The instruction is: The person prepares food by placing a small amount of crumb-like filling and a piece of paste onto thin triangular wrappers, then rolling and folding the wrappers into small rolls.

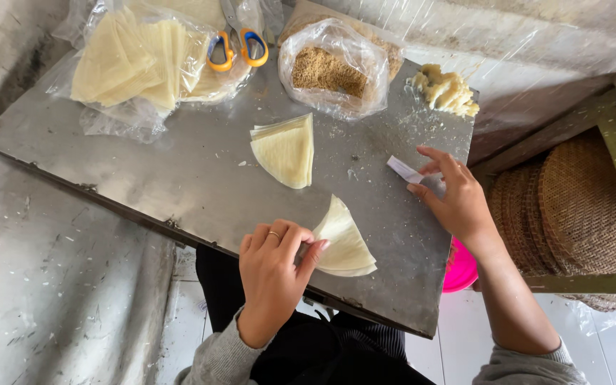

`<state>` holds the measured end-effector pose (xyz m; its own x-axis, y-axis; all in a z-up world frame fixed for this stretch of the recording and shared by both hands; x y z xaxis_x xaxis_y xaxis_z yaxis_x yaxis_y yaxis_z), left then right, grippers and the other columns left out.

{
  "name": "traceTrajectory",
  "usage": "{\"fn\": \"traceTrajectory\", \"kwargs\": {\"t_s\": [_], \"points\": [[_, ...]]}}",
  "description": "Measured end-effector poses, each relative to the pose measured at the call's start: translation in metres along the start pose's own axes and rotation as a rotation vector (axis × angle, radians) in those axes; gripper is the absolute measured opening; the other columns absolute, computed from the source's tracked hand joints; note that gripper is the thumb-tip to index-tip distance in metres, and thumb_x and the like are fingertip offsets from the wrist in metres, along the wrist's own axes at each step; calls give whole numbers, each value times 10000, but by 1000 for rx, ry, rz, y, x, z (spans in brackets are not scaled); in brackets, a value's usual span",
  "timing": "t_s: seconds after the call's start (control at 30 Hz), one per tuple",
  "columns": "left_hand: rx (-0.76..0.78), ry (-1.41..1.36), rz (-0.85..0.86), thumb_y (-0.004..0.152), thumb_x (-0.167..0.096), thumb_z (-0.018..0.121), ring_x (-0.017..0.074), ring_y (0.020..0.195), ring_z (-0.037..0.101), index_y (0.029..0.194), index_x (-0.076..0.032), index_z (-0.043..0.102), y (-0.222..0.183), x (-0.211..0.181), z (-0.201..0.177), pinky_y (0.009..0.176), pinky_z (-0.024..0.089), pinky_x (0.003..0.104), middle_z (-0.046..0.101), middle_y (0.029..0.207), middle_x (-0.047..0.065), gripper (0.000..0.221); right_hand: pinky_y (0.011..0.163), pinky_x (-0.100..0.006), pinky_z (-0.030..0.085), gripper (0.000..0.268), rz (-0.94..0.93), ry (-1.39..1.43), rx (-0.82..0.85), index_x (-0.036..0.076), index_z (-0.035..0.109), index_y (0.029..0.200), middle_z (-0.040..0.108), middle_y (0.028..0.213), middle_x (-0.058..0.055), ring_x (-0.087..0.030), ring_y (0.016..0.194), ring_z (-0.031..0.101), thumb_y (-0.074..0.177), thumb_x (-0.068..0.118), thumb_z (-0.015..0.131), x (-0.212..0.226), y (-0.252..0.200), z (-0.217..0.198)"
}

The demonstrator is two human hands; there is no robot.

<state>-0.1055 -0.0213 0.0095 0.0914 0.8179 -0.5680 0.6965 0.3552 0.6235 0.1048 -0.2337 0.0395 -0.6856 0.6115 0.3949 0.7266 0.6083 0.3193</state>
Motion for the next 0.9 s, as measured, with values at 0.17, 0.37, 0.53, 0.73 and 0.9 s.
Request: {"fn": "traceTrajectory", "kwargs": {"t_s": [0.17, 0.37, 0.53, 0.73, 0.9], "points": [[-88, -69, 18, 874, -217, 788, 176, 734, 581, 885, -140, 638, -3, 3, 2, 658, 377, 347, 688, 840, -40, 169, 873, -319, 612, 540, -90, 199, -101, 42, 575, 1411, 744, 1042, -89, -216, 936, 751, 918, 85, 791, 0, 21, 7], [-178, -32, -96, 891, -170, 785, 143, 626, 550, 870, -125, 634, -5, 4, 13, 620, 373, 332, 588, 630, -50, 159, 795, -357, 599, 514, -294, -30, -232, 15, 570, 1394, 738, 996, -112, -237, 946, 730, 927, 19, 784, 25, 85, 26], [-151, -82, -51, 889, -227, 777, 128, 629, 565, 942, -117, 631, -7, 3, 7, 623, 368, 321, 611, 668, -60, 191, 891, -438, 569, 526, -379, -397, -276, 54, 540, 1375, 715, 821, -91, -273, 920, 698, 893, 14, 747, 23, 136, 51], [-86, -131, -90, 957, -304, 702, 125, 593, 564, 1055, -74, 650, -8, 5, 4, 616, 379, 317, 627, 664, -48, 255, 864, -429, 586, 581, -294, -335, -135, 60, 475, 1391, 749, 824, -88, -269, 882, 712, 867, 24, 723, 11, 174, 81], [-104, -124, -74, 1014, -236, 620, 144, 634, 583, 1095, -48, 629, -10, 8, 7, 624, 380, 327, 654, 714, -26, 204, 715, -397, 621, 570, -105, -148, -33, 69, 467, 1393, 747, 901, -108, -265, 841, 722, 886, 65, 727, 10, 184, 91]]}}
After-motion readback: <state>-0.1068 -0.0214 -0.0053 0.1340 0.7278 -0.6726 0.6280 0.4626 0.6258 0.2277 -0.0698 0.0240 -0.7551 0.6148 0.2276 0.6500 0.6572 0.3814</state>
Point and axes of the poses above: each hand's wrist, its own y-axis towards the middle knuckle, its own z-axis out of the palm, x = y × z, the point moved 2 cm from there along y, towards the middle knuckle
